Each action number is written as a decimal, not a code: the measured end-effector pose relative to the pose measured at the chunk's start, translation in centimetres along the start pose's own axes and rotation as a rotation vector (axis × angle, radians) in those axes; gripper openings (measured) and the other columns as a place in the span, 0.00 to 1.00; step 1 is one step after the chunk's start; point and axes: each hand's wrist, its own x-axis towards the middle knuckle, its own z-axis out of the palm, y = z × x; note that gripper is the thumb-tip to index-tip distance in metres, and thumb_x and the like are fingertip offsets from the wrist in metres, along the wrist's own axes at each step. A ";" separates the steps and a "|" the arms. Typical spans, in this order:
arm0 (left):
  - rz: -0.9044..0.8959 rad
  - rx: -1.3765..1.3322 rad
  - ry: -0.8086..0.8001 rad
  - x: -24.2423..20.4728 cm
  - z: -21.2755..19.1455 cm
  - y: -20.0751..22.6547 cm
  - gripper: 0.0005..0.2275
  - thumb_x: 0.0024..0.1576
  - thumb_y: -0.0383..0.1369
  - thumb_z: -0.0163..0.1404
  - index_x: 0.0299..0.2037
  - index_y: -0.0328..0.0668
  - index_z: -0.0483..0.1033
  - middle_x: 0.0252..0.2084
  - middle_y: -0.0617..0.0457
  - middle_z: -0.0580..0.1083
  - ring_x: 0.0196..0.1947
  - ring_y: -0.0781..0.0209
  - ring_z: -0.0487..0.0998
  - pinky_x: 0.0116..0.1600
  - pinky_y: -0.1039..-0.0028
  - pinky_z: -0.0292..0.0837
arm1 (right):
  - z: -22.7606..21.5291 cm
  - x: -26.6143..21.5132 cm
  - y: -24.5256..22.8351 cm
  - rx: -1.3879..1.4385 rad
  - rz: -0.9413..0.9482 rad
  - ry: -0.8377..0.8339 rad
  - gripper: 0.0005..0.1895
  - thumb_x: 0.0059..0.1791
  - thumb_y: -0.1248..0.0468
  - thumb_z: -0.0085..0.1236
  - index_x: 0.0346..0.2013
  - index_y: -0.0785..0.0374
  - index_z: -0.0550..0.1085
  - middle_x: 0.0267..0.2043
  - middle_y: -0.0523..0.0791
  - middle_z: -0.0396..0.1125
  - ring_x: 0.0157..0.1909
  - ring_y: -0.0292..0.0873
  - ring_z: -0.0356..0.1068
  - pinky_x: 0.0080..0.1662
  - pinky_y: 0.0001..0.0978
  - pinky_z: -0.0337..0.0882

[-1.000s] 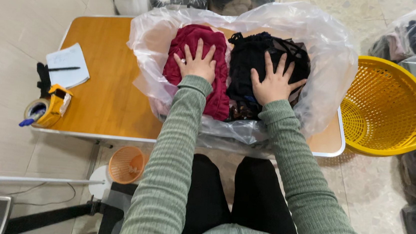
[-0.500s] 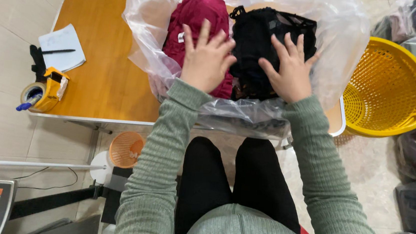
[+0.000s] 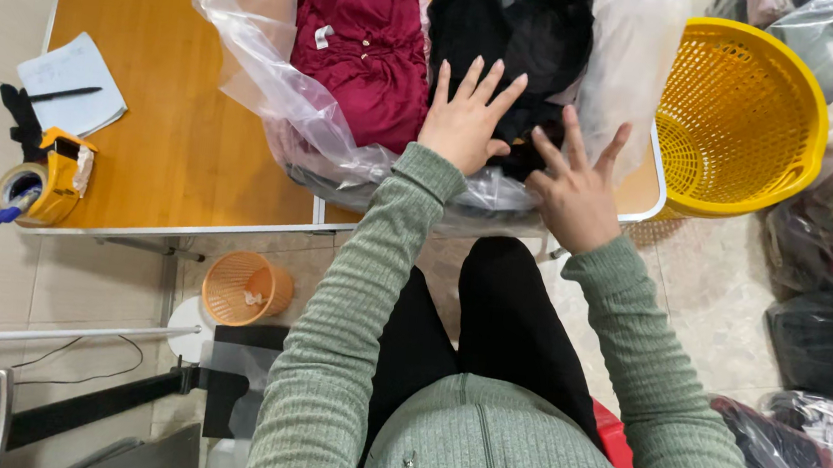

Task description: The person places folded garments into a clear plastic bag on a table, arranging them by hand. Items include a patterned garment, a maroon top, and several dark-colored pieces. The person smooths the items inside the bag and adjusts the bag's opening.

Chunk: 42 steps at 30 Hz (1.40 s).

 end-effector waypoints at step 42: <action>-0.072 0.317 -0.270 0.6 5.2 9.4 0.56 0.42 0.59 0.62 0.79 0.49 0.47 0.81 0.39 0.34 0.79 0.39 0.27 0.75 0.34 0.23 | -7.0 -8.2 -1.9 0.292 -0.152 -0.020 0.09 0.37 0.76 0.54 0.29 0.61 0.72 0.26 0.40 0.67 0.48 0.44 0.69 0.75 0.66 0.35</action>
